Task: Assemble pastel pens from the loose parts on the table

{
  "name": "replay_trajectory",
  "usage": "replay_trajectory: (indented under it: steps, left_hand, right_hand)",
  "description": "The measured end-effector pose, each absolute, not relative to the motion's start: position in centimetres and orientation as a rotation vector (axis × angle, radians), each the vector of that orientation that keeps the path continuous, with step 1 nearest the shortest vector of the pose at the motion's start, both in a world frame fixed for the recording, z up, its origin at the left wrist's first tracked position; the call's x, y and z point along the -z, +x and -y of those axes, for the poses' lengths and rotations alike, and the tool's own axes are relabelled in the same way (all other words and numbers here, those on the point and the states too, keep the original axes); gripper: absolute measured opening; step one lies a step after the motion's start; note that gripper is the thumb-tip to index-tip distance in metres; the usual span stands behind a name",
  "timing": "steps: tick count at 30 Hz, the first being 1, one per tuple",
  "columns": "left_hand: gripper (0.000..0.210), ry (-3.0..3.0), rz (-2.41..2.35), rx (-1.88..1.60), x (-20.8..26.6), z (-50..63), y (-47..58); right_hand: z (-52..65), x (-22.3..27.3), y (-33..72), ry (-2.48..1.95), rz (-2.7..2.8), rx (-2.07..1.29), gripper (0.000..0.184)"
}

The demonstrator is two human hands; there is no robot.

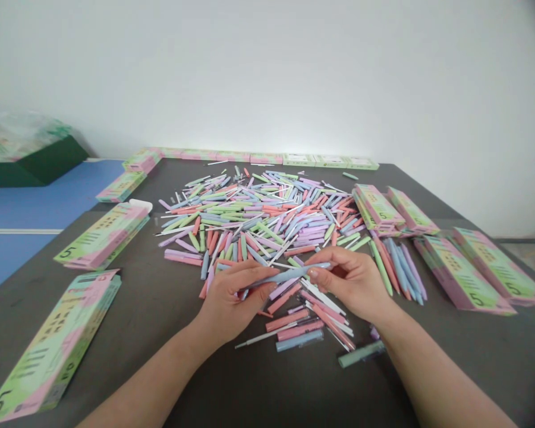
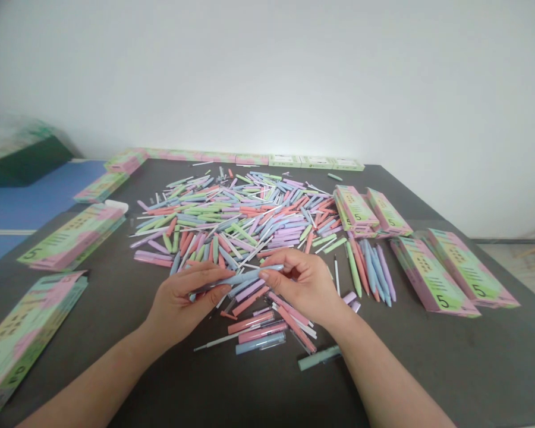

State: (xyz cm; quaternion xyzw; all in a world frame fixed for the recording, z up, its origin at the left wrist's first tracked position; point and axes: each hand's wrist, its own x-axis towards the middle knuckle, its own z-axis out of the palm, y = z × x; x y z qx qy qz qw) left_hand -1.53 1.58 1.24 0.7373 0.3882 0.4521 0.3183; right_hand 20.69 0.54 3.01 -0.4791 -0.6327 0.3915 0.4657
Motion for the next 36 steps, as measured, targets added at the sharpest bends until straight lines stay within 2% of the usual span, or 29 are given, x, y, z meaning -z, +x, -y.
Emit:
replay_trajectory:
  steps: [8, 14, 17, 20, 24, 36]
  left_hand:
    - [0.018, 2.029, -0.998, -1.194, -1.4, -1.6, -1.6]
    - [0.019, 2.043, -0.988, -1.189, -1.4, -1.6, -1.7]
    - [0.017, 2.003, -0.993, -1.142, -1.5, -1.7, -1.8]
    - [0.016, 1.970, -0.999, -1.090, -1.7, -1.8, -1.8]
    - [0.016, 1.968, -0.987, -1.056, -1.9, -1.7, -1.8]
    - [0.016, 1.905, -0.935, -1.013, -2.4, -1.8, -1.9]
  right_hand:
    - [-0.6, -2.9, 20.3, -1.165, 1.503, -0.997, 0.019]
    - [-0.6, -2.5, 20.7, -1.246, 1.593, -0.939, 0.031]
    - [-0.7, -2.7, 21.0, -1.171, 1.648, -0.962, 0.017]
    - [-0.7, -2.9, 21.3, -1.066, 1.698, -0.915, 0.024]
    - [-0.6, -2.7, 21.4, -1.092, 1.743, -0.791, 0.010]
    - [-0.6, -2.3, 21.7, -1.050, 1.743, -0.816, 0.011]
